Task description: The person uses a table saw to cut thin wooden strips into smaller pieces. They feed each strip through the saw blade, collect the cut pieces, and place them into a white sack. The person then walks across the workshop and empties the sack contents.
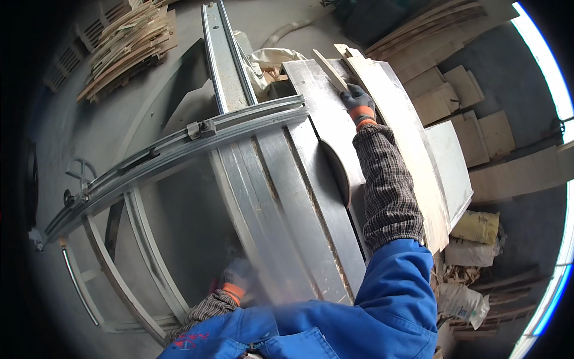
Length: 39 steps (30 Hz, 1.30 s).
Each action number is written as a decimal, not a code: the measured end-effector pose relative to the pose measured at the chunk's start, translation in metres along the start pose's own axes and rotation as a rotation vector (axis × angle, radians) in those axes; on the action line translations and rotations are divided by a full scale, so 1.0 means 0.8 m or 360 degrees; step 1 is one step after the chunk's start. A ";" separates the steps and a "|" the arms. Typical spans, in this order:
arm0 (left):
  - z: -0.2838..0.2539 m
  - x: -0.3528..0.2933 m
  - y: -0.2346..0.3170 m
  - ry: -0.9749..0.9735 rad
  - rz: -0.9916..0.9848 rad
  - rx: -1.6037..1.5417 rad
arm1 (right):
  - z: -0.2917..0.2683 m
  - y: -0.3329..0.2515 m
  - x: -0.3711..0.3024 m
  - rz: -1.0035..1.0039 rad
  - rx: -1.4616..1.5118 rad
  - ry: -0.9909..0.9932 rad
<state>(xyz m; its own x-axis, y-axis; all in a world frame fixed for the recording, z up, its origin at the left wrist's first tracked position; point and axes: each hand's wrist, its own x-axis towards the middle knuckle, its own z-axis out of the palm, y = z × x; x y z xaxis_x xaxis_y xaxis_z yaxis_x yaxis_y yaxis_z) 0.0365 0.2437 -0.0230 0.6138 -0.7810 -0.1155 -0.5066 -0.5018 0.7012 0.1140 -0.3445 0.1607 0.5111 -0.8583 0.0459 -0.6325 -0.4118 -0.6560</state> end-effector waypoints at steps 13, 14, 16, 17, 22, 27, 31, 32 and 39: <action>-0.010 0.004 0.010 -0.0034 0.0206 0.0262 | -0.192 0.162 -0.630 0.0799 0.1040 0.0123; -0.014 0.003 0.016 -0.0019 0.0206 0.0316 | -0.202 0.160 -0.681 0.0959 0.1026 0.0092; -0.006 0.006 0.006 0.0047 0.0386 0.0374 | -0.194 0.207 -0.788 0.1124 0.1068 0.0218; -0.002 0.011 -0.007 -0.0050 0.0381 0.0590 | -0.201 0.207 -0.827 0.1189 0.1070 0.0150; 0.021 0.033 -0.051 -0.0184 0.0276 0.1094 | -0.201 0.250 -0.971 0.1361 0.1421 0.0215; 0.030 0.051 -0.048 -0.0224 0.0133 0.1265 | -0.217 0.311 -1.071 0.1342 0.1355 0.0155; 0.040 0.050 -0.041 -0.0117 0.0077 0.1130 | -0.246 0.335 -1.103 0.1374 0.0644 -0.0058; 0.035 0.045 -0.045 -0.0080 0.0012 0.1102 | -0.254 0.337 -1.104 0.1408 0.0455 -0.0122; 0.019 0.028 0.004 -0.0206 -0.0014 0.1118 | -0.288 0.412 -1.124 0.1369 0.0115 -0.0084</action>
<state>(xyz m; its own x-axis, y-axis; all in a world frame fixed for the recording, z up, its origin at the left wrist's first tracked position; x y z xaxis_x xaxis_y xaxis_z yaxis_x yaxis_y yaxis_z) 0.0394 0.2193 -0.0343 0.5647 -0.7920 -0.2322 -0.7991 -0.5950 0.0860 -0.6883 0.2211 0.0772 -0.1007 -0.8466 -0.5225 -0.7744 0.3965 -0.4931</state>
